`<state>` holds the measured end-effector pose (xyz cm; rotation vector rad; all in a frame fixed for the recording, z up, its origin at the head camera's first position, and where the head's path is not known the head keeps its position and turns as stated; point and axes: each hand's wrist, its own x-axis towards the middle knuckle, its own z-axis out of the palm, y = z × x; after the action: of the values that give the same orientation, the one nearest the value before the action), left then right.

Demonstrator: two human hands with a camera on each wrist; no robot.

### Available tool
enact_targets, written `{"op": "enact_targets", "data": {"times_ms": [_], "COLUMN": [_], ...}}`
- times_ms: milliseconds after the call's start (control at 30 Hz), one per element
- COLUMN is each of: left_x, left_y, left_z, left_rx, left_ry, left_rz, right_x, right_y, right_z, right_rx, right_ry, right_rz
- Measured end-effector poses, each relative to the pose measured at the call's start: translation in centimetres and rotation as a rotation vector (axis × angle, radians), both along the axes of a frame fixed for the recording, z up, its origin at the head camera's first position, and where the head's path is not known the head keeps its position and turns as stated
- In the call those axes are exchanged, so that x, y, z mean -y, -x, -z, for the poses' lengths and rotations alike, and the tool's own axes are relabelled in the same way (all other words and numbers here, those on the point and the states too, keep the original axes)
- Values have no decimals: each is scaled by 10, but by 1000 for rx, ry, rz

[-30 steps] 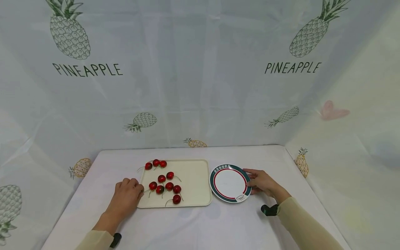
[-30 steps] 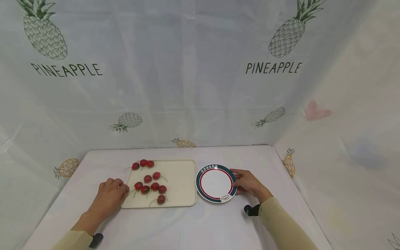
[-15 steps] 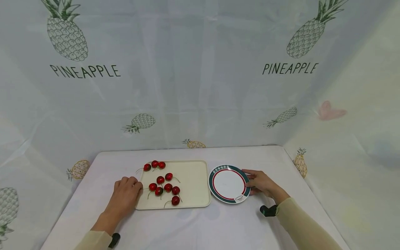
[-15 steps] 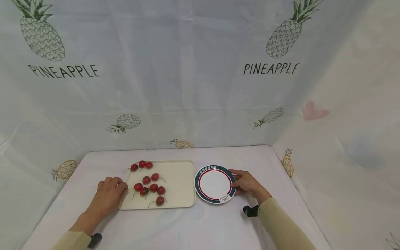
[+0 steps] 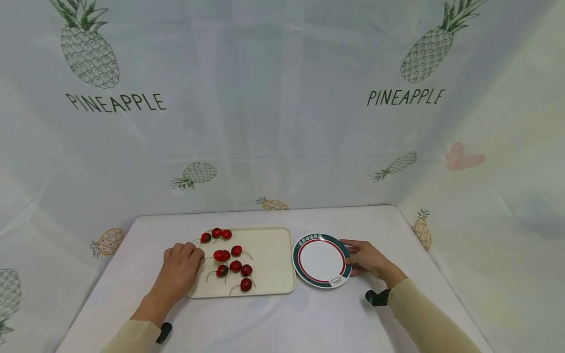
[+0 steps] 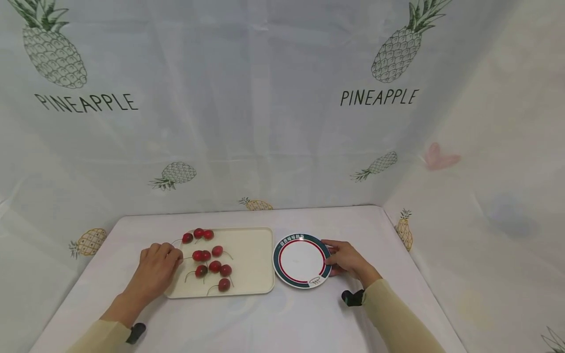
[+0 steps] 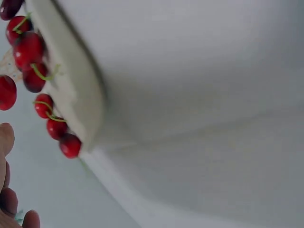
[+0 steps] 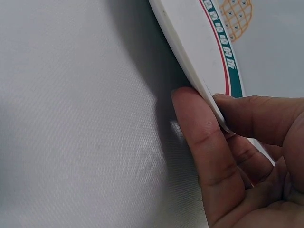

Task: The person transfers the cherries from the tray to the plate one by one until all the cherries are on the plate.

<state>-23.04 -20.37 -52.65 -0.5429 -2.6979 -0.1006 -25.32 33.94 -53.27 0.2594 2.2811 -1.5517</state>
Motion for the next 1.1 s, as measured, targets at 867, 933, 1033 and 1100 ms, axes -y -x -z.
{"op": "enact_targets", "data": {"times_ms": [867,933,1033,1100], "left_x": [-135,-148,-168,-181], "left_y": [45,48,51,54], "left_z": [-35,-34,-32,-28], "left_rx": [19,45,71,64], "left_ry": [-49,-34,-31,-43], "left_rz": [198,200,211,225], "right_x": [4,4,4,4], "right_y": [0,-1,-2,-2], "right_z": [-4,-6,-7,-8], "right_rx": [24,22,16,12], "right_ry": [-37,-36,-32,-32], "right_rz": [32,31,25,25]}}
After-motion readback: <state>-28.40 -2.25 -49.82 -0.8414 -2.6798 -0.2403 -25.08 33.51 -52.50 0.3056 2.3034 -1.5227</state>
